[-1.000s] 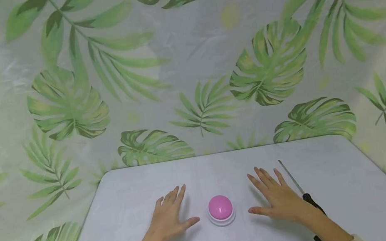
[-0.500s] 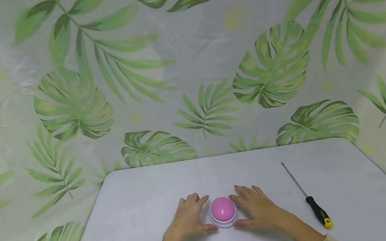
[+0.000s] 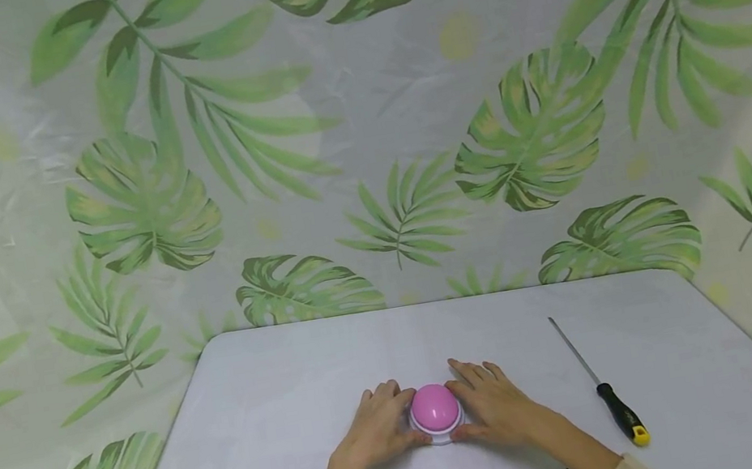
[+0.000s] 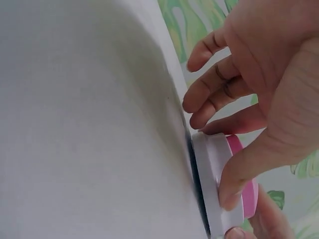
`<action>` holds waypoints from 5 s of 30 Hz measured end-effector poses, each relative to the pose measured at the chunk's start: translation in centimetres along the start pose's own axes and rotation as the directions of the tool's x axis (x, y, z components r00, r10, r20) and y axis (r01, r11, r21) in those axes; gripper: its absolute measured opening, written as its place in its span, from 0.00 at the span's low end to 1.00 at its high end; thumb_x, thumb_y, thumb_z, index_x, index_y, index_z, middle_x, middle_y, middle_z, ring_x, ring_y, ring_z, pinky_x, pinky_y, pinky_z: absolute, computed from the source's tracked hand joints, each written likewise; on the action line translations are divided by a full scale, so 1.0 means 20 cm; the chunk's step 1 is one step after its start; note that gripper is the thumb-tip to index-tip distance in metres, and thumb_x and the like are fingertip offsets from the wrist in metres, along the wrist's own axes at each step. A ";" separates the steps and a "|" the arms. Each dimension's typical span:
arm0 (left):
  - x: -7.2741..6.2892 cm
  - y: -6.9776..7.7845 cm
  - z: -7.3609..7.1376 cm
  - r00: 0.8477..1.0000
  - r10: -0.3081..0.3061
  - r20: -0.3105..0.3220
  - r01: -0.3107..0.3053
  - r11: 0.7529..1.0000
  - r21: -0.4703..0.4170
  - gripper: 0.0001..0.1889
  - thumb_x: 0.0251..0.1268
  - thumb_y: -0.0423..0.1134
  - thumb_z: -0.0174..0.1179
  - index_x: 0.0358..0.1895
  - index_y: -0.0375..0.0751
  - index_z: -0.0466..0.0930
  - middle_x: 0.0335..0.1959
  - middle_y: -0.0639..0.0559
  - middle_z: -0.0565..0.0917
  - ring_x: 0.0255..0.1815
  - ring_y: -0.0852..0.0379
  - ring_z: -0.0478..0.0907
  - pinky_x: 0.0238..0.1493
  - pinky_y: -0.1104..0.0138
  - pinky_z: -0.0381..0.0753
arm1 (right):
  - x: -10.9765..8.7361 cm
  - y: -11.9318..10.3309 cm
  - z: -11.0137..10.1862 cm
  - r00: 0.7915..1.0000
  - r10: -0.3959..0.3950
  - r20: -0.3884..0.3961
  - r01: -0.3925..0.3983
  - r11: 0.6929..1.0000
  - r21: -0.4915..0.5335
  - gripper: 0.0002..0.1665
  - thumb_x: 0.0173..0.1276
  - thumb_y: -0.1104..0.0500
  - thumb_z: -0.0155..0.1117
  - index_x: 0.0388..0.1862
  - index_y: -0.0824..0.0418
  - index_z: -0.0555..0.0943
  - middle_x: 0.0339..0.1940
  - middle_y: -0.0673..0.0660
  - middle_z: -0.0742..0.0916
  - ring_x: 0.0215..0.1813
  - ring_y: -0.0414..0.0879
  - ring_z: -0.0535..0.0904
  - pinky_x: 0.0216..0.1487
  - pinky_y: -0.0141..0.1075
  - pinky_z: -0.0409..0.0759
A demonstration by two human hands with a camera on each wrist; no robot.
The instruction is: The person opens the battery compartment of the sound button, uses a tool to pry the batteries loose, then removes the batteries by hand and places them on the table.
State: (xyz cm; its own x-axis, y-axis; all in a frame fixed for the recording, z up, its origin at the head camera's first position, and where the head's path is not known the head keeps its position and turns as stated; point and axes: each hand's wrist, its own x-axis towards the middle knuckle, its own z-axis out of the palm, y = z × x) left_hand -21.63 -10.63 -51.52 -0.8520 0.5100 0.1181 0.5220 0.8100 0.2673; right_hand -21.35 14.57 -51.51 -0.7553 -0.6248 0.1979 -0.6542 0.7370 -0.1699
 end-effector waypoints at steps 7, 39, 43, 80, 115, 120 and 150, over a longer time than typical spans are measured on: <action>-0.01 -0.04 -0.03 0.994 0.044 0.104 -0.013 0.958 -0.287 0.34 0.64 0.61 0.67 0.66 0.40 0.79 0.47 0.56 0.81 0.47 0.62 0.74 0.49 0.68 0.72 | -0.01 0.01 -0.08 0.988 0.051 0.143 -0.091 0.952 0.292 0.40 0.71 0.36 0.65 0.66 0.66 0.77 0.80 0.73 0.66 0.78 0.71 0.64 0.73 0.72 0.59; 0.01 0.02 -0.09 0.949 0.260 0.180 0.018 0.524 -0.852 0.37 0.78 0.31 0.55 0.84 0.52 0.51 0.37 0.29 0.88 0.39 0.43 0.87 0.48 0.70 0.81 | -0.04 0.04 -0.18 0.733 0.386 0.561 -0.668 0.246 0.703 0.42 0.76 0.26 0.42 0.36 0.62 0.82 0.22 0.50 0.81 0.21 0.39 0.71 0.24 0.29 0.66; 0.01 0.03 -0.07 0.945 0.268 0.186 0.025 0.509 -0.861 0.43 0.71 0.27 0.62 0.84 0.50 0.51 0.36 0.29 0.89 0.35 0.49 0.87 0.39 0.72 0.81 | -0.04 0.03 -0.17 0.738 0.381 0.556 -0.667 0.287 0.688 0.46 0.77 0.26 0.39 0.32 0.64 0.85 0.18 0.50 0.82 0.17 0.37 0.68 0.20 0.28 0.63; 0.01 0.08 -0.05 0.998 -0.008 0.062 0.051 0.670 -0.741 0.37 0.55 0.41 0.79 0.66 0.42 0.68 0.36 0.52 0.88 0.31 0.66 0.78 0.35 0.72 0.77 | -0.07 -0.01 -0.15 0.966 0.244 0.085 -0.230 0.663 0.712 0.51 0.51 0.49 0.86 0.73 0.51 0.72 0.46 0.56 0.83 0.27 0.38 0.72 0.29 0.28 0.69; 0.01 0.14 -0.03 0.982 -0.050 -0.180 -0.081 0.754 -0.651 0.43 0.46 0.50 0.83 0.69 0.47 0.73 0.57 0.57 0.81 0.57 0.62 0.75 0.58 0.58 0.76 | -0.08 0.02 -0.24 0.990 0.092 0.103 -0.138 0.632 0.763 0.49 0.66 0.54 0.76 0.80 0.62 0.63 0.42 0.59 0.86 0.32 0.36 0.80 0.32 0.29 0.78; 0.01 0.19 -0.01 0.958 -0.118 -0.260 -0.058 0.811 -0.583 0.45 0.41 0.54 0.85 0.65 0.45 0.71 0.53 0.58 0.80 0.53 0.61 0.74 0.57 0.62 0.74 | -0.07 0.01 -0.21 0.990 0.123 0.062 -0.130 0.682 0.720 0.48 0.62 0.55 0.79 0.76 0.61 0.65 0.51 0.64 0.86 0.31 0.35 0.80 0.30 0.30 0.78; 0.02 0.17 -0.02 0.976 -0.047 -0.214 -0.102 0.766 -0.634 0.43 0.39 0.49 0.86 0.65 0.51 0.78 0.57 0.61 0.83 0.58 0.61 0.75 0.57 0.62 0.74 | -0.09 0.08 -0.28 0.999 -0.002 0.048 -0.030 0.746 0.665 0.48 0.61 0.51 0.80 0.77 0.59 0.70 0.44 0.54 0.86 0.28 0.33 0.80 0.28 0.32 0.80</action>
State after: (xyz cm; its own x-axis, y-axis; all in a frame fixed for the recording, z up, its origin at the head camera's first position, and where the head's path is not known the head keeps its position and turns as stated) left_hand -20.19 -7.84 -50.23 -0.8647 0.3977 0.3069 0.4610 0.3855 0.7993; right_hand -20.79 18.25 -46.72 -0.7547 -0.6382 0.1520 -0.4920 0.3973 -0.7747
